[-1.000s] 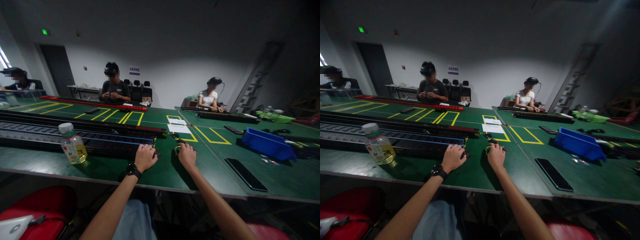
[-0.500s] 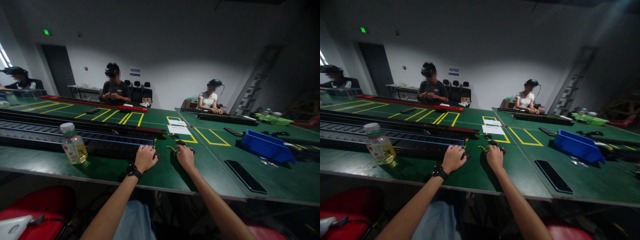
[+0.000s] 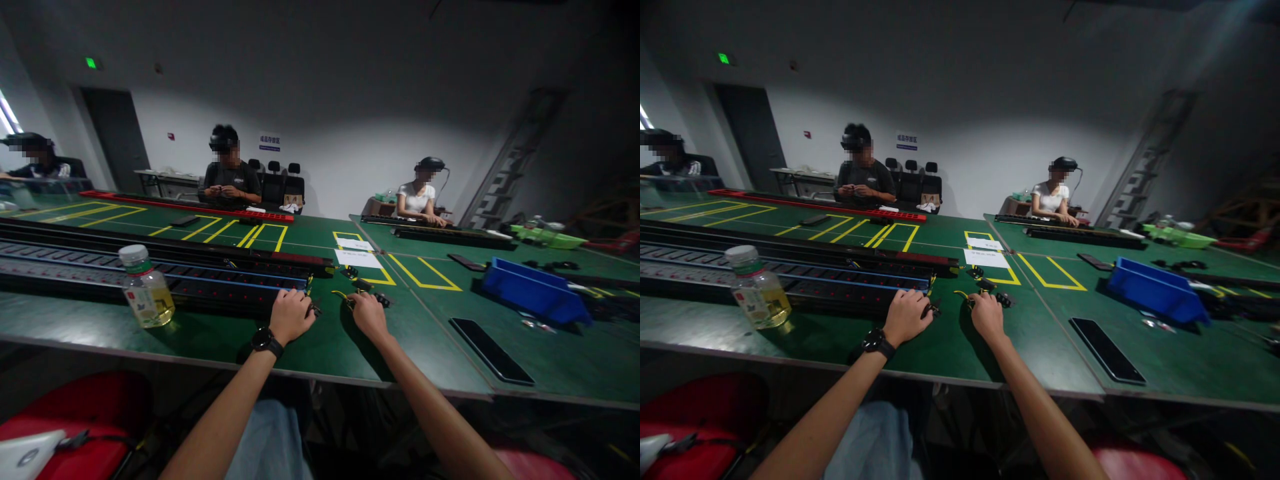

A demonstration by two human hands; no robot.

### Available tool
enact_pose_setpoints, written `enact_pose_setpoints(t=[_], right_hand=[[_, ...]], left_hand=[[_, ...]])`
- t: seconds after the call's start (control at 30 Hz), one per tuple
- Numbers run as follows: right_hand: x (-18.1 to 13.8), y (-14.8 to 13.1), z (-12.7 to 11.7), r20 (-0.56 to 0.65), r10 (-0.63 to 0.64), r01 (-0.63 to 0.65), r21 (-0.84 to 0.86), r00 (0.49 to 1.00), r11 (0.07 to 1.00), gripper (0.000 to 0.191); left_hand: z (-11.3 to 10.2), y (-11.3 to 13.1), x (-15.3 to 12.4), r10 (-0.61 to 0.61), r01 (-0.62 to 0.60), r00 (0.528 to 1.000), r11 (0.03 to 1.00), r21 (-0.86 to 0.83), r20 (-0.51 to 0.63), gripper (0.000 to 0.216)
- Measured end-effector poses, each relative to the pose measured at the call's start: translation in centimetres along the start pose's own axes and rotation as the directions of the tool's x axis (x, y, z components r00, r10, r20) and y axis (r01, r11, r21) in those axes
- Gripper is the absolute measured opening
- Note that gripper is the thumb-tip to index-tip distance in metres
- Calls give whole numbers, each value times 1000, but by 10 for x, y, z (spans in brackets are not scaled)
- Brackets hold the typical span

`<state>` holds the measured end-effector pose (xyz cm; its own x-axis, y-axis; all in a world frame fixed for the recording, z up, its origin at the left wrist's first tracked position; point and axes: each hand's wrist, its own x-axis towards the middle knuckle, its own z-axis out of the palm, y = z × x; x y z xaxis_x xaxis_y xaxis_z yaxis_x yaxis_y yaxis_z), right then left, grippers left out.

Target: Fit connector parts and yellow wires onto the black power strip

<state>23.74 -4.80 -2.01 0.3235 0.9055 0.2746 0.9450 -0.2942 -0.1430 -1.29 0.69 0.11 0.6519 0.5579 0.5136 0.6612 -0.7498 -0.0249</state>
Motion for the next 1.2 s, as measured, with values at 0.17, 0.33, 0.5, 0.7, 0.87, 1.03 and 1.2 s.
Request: enact_pose_setpoints(t=[0.17,0.33,0.5,0.7,0.87,1.03,1.2], right_hand=[[0,-4,1,-40,-15,16,12,999,1000,38],[-2,-6,1,-46,-63,64,21,997,998,29],[-3,-6,-1,-48,-128,129,27,991,991,22],[-2,-8,-3,-102,-100,110,96,990,989,29],[1,-3,1,-261,-126,181,202,957,962,34],[2,-1,5,-386,-132,253,281,913,926,40],[2,-2,4,-370,-149,265,287,917,921,44]], left_hand=[[1,0,0,2,-2,1000,1000,0,-11,19],[1,-1,0,-1,1,1000,1000,-6,-13,18],[0,0,0,-1,1,1000,1000,-16,-11,17],[0,0,1,2,-2,1000,1000,-8,-12,19],[-1,0,1,-1,1,1000,1000,-11,-6,17],[-1,0,1,-6,6,1000,1000,-16,-7,17],[-1,0,1,2,-2,1000,1000,-25,-7,17]])
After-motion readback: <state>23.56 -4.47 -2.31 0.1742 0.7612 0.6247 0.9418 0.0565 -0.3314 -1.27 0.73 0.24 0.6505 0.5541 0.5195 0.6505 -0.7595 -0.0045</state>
